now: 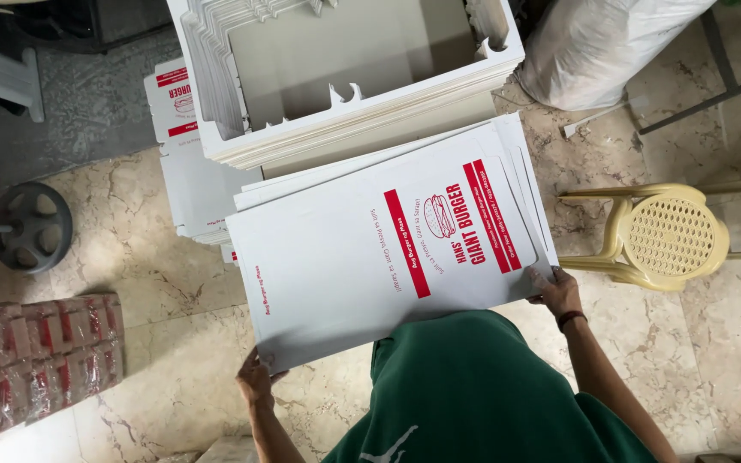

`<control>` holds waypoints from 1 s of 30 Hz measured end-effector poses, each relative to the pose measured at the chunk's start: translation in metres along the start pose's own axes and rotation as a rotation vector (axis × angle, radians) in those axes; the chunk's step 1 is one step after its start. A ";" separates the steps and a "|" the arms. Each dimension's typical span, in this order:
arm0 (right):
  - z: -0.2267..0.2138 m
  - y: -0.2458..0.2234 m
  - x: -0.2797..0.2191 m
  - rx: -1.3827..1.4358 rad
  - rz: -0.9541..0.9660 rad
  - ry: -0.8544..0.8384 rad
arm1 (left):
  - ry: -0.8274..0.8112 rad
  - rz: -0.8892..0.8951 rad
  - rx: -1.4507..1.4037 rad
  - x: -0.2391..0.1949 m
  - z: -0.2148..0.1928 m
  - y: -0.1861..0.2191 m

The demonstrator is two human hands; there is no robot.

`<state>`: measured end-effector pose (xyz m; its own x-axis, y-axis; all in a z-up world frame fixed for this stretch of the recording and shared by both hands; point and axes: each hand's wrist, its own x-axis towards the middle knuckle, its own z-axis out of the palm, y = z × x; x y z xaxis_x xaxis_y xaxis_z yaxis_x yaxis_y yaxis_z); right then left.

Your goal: Manually punching out pre-cut burger box shapes from corrugated cardboard sheets using a plastic template.

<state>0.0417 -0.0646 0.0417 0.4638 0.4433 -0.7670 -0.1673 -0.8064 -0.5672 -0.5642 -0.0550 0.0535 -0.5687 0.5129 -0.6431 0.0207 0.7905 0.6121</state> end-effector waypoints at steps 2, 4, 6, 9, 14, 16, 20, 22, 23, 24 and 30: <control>0.002 0.010 0.002 -0.016 -0.032 0.019 | 0.023 0.072 -0.040 0.003 -0.004 0.006; 0.003 0.026 0.013 0.167 -0.117 -0.044 | -0.055 0.045 -0.262 0.004 -0.014 0.013; -0.009 0.018 0.001 0.179 -0.073 -0.158 | -0.124 0.045 -0.331 0.011 -0.012 0.009; -0.007 -0.039 -0.030 0.104 0.096 -0.345 | -0.335 -0.035 -0.367 0.012 -0.021 0.033; -0.007 -0.068 -0.032 -0.025 0.271 -0.330 | -0.552 -0.242 -0.528 0.037 -0.016 0.023; -0.003 -0.053 -0.010 -0.090 0.227 -0.293 | -0.506 -0.178 -0.312 0.050 -0.008 0.022; -0.004 -0.060 -0.040 -0.081 0.061 -0.242 | -0.359 -0.088 -0.059 -0.004 -0.006 0.073; 0.001 -0.082 -0.084 -0.339 -0.094 -0.139 | -0.348 0.108 -0.139 -0.011 -0.008 0.063; 0.001 -0.084 -0.093 -0.344 -0.096 -0.141 | -0.344 0.105 -0.143 -0.012 -0.009 0.057; 0.001 -0.085 -0.103 -0.329 -0.187 -0.176 | -0.392 0.226 -0.170 -0.013 -0.009 0.052; -0.038 -0.017 -0.062 -0.179 -0.546 -0.295 | -0.368 0.339 -0.105 -0.019 -0.012 0.056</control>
<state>0.0489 -0.0932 0.1105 0.1783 0.8766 -0.4470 0.1845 -0.4760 -0.8599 -0.5620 -0.0247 0.1054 -0.2171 0.8337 -0.5077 0.0602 0.5306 0.8455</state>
